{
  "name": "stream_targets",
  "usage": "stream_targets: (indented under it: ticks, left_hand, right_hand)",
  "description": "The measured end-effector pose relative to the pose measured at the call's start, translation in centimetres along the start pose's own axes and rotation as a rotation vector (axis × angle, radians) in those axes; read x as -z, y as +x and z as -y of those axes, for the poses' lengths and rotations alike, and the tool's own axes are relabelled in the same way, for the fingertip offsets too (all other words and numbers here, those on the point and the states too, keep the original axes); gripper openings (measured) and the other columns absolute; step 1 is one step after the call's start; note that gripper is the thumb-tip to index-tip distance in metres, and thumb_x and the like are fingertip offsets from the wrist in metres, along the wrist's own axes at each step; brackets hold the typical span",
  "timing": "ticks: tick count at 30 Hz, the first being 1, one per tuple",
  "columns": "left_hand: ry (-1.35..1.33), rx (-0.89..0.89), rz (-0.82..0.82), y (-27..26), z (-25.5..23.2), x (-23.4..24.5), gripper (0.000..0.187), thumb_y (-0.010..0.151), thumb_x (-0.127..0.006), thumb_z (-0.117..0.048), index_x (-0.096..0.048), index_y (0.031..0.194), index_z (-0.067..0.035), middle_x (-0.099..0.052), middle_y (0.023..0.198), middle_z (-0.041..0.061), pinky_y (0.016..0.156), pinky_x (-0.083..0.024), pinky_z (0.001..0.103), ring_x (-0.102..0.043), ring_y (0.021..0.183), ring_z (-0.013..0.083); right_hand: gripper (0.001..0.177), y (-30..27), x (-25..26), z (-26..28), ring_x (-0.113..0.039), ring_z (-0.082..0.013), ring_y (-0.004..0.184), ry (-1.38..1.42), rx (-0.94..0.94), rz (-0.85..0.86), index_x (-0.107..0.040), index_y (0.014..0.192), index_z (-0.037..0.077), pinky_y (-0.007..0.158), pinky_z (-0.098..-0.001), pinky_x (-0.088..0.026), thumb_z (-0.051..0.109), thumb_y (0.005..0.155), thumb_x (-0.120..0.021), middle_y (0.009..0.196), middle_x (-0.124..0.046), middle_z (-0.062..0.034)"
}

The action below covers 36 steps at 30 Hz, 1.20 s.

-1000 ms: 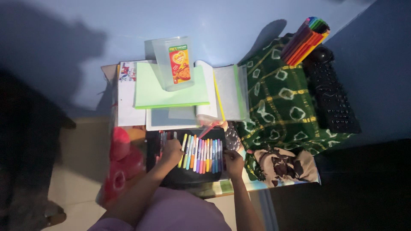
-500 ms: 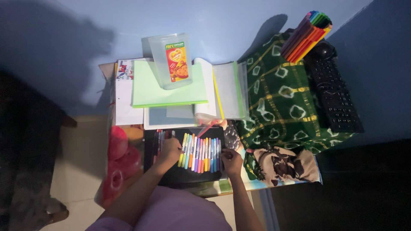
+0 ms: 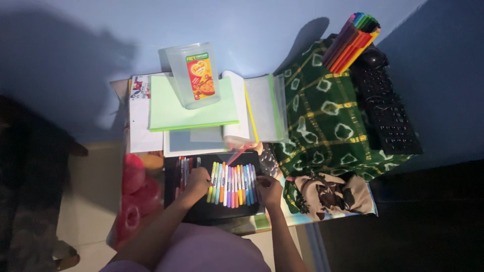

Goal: The person arranges a set of colored markers on a black laptop lid, aligning them in a row. They then pick up a bundle of markers, wrap them with a rubber band, and place them on the desk. Finally, they open a drawer and place the laptop with the arranged markers inside.

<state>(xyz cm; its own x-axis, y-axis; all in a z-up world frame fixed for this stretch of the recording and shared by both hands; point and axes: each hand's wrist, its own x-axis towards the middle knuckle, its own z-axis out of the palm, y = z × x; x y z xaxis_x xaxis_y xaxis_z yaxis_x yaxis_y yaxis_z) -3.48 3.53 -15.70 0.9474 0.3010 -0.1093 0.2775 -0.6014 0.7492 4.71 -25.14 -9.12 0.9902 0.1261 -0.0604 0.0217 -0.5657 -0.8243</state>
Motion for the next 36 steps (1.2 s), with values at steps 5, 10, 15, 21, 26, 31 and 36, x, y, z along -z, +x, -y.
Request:
stream_targets:
  ticks: [5,10,15,21,26,31,36]
  left_hand:
    - [-0.067,-0.098,-0.097,-0.7,-1.8,1.6,0.018,0.068,-0.087,-0.013,-0.075,0.073,0.0,-0.072,0.074,0.019,0.071,-0.058,0.045,-0.074,0.074,0.036]
    - [0.148,-0.079,-0.069,-2.2,-8.1,5.9,0.038,0.086,-0.075,-0.022,-0.067,0.116,-0.002,-0.069,0.114,0.019,0.101,-0.049,0.046,-0.064,0.113,0.0367]
    - [0.19,-0.366,-0.005,-4.9,-11.4,7.5,0.077,0.097,-0.06,-0.041,-0.032,0.154,0.001,-0.033,0.158,0.023,0.119,-0.024,0.053,-0.028,0.148,0.0398]
    - [0.379,-0.535,0.038,-5.8,-10.9,6.2,0.093,0.087,-0.067,-0.05,-0.028,0.153,0.002,-0.026,0.163,0.022,0.121,-0.018,0.052,-0.02,0.152,0.0388]
    - [0.452,-0.616,0.053,-5.4,-10.5,5.0,0.102,0.078,-0.072,-0.049,-0.029,0.155,0.002,-0.029,0.164,0.02,0.126,-0.016,0.051,-0.02,0.154,0.0368]
    - [0.36,-0.613,0.093,-5.1,-9.7,4.1,0.109,0.076,-0.076,-0.055,-0.029,0.154,0.003,-0.029,0.162,0.023,0.122,-0.017,0.053,-0.021,0.152,0.039]
    - [0.361,-0.599,0.111,-4.7,-9.5,3.7,0.113,0.073,-0.076,-0.059,-0.029,0.153,0.005,-0.029,0.16,0.025,0.122,-0.017,0.054,-0.021,0.152,0.0398]
  right_hand:
    - [0.022,0.4,0.3,-0.2,-0.074,-0.0117,0.07,0.014,0.031,0.026,-0.08,0.099,0.005,0.068,-0.0276,-0.057,0.01,0.077,-0.081,0.077,-0.079,-0.0058]
    - [0.023,0.1,0.9,1.7,-0.075,-0.0207,0.085,-0.049,0.069,-0.059,-0.077,0.106,0.004,0.077,-0.0324,-0.058,0.013,0.086,-0.077,0.094,-0.077,-0.0136]
    - [0.044,-3.5,-0.3,6.3,-0.05,-0.0392,0.136,-0.24,0.262,-0.014,-0.056,0.142,0.005,0.115,-0.0456,-0.04,0.014,0.099,-0.063,0.144,-0.056,-0.0224]
    - [0.072,-5.2,-1.1,8.1,-0.021,-0.0417,0.153,-0.473,0.564,0.065,-0.027,0.157,-0.001,0.122,-0.052,-0.017,0.033,0.099,-0.054,0.164,-0.026,-0.0241]
    - [0.074,-6.0,-1.5,8.6,-0.013,-0.0359,0.157,-0.62,0.63,0.177,-0.023,0.161,0.002,0.124,-0.0525,-0.014,0.039,0.102,-0.046,0.169,-0.02,-0.0197]
    - [0.073,-6.2,-1.9,8.4,-0.011,-0.0302,0.157,-0.827,0.657,0.214,-0.021,0.161,0.004,0.123,-0.0543,-0.01,0.041,0.103,-0.043,0.169,-0.019,-0.0142]
    - [0.073,-5.8,-2.0,8.0,-0.009,-0.031,0.157,-0.815,0.618,0.255,-0.02,0.161,0.004,0.123,-0.0537,-0.009,0.041,0.103,-0.044,0.17,-0.017,-0.0145]
